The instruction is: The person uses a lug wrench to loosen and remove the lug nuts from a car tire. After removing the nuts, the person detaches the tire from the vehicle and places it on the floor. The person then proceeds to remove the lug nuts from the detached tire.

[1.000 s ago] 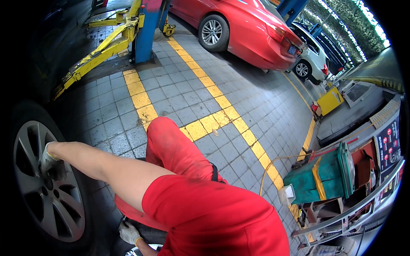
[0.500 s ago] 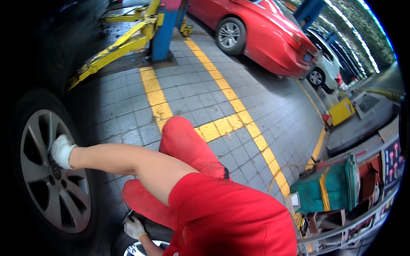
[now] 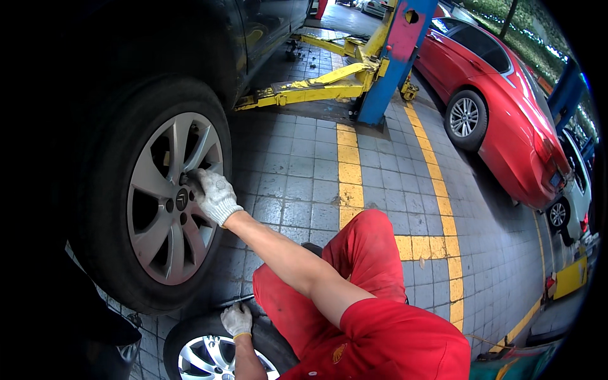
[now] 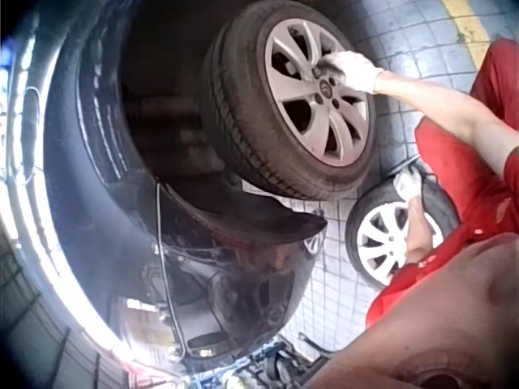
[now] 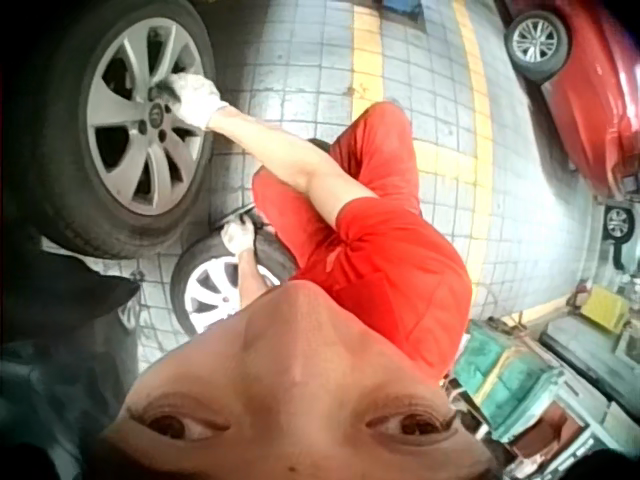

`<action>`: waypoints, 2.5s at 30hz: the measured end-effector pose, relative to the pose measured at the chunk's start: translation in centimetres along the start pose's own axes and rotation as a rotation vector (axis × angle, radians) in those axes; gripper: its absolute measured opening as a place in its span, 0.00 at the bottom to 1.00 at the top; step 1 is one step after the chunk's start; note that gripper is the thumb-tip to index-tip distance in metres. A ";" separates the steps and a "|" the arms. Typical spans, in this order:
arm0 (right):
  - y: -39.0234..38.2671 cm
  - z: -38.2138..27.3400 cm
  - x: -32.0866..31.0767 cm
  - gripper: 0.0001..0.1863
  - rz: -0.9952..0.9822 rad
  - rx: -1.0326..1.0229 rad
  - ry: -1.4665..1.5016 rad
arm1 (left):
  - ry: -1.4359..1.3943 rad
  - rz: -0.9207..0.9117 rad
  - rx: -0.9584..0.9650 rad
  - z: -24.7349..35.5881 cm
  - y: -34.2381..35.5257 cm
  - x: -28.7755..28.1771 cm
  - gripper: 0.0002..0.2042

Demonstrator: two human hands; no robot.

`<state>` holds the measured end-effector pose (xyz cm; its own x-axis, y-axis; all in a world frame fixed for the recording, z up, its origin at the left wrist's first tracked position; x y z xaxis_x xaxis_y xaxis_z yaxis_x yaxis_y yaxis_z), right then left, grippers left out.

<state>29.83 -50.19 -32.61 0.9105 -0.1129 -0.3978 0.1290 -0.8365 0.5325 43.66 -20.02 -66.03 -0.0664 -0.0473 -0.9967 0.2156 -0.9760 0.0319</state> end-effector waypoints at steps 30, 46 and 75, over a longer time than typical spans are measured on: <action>-0.3 2.1 0.9 0.21 -0.047 0.068 0.255 | -0.148 0.046 -0.021 -0.4 -0.1 -1.2 0.13; -1.1 4.2 2.6 0.22 -0.064 0.546 0.782 | -0.178 0.089 -0.039 -0.7 -0.5 -1.6 0.12; -1.2 4.3 2.6 0.23 -0.128 0.622 0.758 | -0.149 -0.002 -0.074 -0.6 0.1 -0.9 0.13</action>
<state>30.33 -51.84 -37.50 0.9426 0.1901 0.2745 0.2128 -0.9755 -0.0551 44.35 -19.92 -65.22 -0.2095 -0.0821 -0.9744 0.2860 -0.9580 0.0192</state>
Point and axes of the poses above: each hand's wrist, its own y-axis towards the middle knuckle, its own x-axis out of the palm, z = x × y, the point moved 9 cm from there along y, towards the middle knuckle, and after that the axes turned 7 degrees about y, right-handed, at the moved point
